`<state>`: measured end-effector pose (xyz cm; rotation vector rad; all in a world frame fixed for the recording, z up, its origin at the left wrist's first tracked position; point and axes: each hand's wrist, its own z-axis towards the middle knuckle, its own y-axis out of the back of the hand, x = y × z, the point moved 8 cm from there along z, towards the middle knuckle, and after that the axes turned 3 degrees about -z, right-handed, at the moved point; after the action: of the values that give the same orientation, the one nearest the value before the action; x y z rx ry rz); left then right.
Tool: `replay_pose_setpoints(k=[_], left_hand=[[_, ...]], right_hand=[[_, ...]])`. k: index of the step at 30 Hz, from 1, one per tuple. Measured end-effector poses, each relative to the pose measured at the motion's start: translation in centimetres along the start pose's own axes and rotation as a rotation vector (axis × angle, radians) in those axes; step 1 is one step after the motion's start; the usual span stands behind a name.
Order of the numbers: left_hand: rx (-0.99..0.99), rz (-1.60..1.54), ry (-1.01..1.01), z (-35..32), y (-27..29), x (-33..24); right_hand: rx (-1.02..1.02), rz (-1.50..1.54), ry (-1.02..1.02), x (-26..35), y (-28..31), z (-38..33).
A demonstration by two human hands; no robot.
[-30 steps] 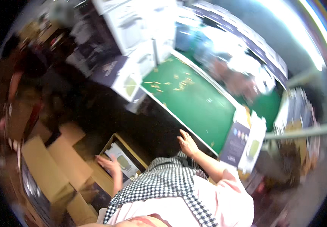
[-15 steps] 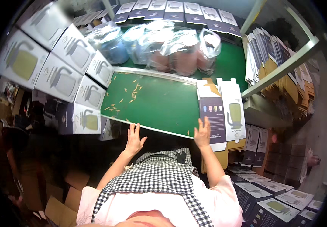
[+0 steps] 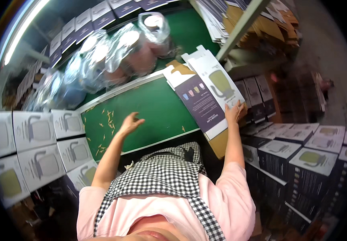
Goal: The person organizes several product boxes into a stack, then picks up a flat cardboard sheet and folds it into a box. They take a plastic-wrapped item from the workspace and place it into the newly formed box.
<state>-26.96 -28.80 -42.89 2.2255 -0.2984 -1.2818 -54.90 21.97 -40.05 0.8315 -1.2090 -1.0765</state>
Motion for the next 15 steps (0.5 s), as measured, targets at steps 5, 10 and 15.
replay_pose_setpoints(k=[5, 10, 15], left_hand=[[0.385, -0.610, 0.319, 3.2, -10.3, -6.2], [0.293, -0.777, 0.402, 11.9, -18.2, -9.1], [0.024, -0.939, 0.389, 11.9, -20.5, -11.4]], right_hand=[[0.188, -0.163, 0.090, 3.1, -0.4, 6.3], [0.477, -0.016, 0.013, 2.9, -5.4, 13.1], [0.541, 0.056, 0.110, 6.3, -7.9, 14.0]])
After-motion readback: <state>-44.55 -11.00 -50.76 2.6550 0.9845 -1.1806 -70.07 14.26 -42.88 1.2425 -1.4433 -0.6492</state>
